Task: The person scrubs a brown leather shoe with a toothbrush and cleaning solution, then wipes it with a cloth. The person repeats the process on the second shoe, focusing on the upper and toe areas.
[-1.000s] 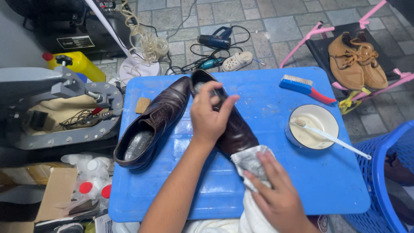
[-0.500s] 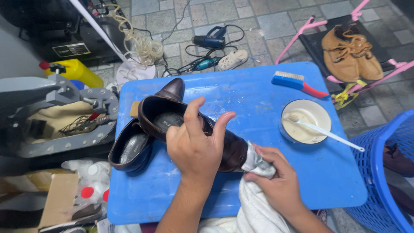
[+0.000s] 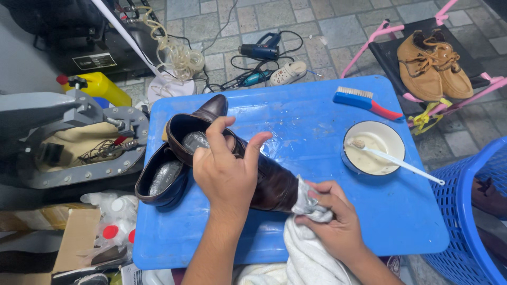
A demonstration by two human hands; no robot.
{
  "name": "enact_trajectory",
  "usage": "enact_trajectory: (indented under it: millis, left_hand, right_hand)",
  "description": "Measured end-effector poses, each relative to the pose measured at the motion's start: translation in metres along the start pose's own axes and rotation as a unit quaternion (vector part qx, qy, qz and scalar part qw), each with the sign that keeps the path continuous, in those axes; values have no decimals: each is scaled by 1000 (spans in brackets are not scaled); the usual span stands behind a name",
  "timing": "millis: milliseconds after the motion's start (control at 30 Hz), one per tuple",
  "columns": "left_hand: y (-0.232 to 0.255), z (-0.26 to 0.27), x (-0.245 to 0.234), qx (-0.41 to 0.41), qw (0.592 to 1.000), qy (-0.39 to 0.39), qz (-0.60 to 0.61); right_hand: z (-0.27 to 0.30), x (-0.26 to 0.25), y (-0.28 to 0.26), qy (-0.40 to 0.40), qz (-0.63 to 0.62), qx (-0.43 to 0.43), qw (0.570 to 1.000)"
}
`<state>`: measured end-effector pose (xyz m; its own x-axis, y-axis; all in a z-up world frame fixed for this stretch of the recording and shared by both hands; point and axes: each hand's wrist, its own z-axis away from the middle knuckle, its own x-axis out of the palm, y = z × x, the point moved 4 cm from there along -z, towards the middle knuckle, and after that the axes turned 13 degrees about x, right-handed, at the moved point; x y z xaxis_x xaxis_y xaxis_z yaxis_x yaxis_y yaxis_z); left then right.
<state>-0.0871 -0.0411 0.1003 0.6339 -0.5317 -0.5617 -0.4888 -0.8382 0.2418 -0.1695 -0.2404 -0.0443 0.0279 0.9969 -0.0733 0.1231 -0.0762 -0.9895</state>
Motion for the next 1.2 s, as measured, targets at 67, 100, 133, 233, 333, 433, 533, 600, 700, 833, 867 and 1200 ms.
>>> enact_trajectory:
  millis: [67,100,133,233,333,433,533,600,700,833,867,1200]
  left_hand:
    - [2,2,-2,17,1000,9,-6]
    - [5,5,-3,25,1000,16,-9]
    - [7,6,-3,32,999,26,-13]
    - [5,9,-1,11,999,7,-30]
    - [10,10,-2,5,999,4,-31]
    - [14,11,-2,10,1000,-2,-10]
    - [3,7,-5,24,1000,10,1]
    - [-4,7,-5,28,999,32,15]
    - [-19,13,-6,9,992,47,115]
    - [-34,29,12,-45,941,75,327]
    - [-37,32,16,-48,939,73,333]
    - [-59,61,56,-99,880,126,448]
  right_hand:
    - [0,-4,7,-5,12,2,1000]
    - [0,-4,10,-1,3,12,1000]
    - [-1,-4,11,2,-4,20,1000]
    - [2,11,1,59,36,15,998]
    - [-2,19,-13,100,116,1,988]
    - [-6,17,-13,78,80,38,993]
    - [-4,8,-6,16,28,45,998]
    - [-2,-1,2,-10,48,11,999]
    - [6,-14,28,-14,-82,53,995]
    - [13,-7,39,2,-202,123,972]
    - [12,-2,33,-7,-199,112,974]
    - [23,39,-39,-158,90,-48,982]
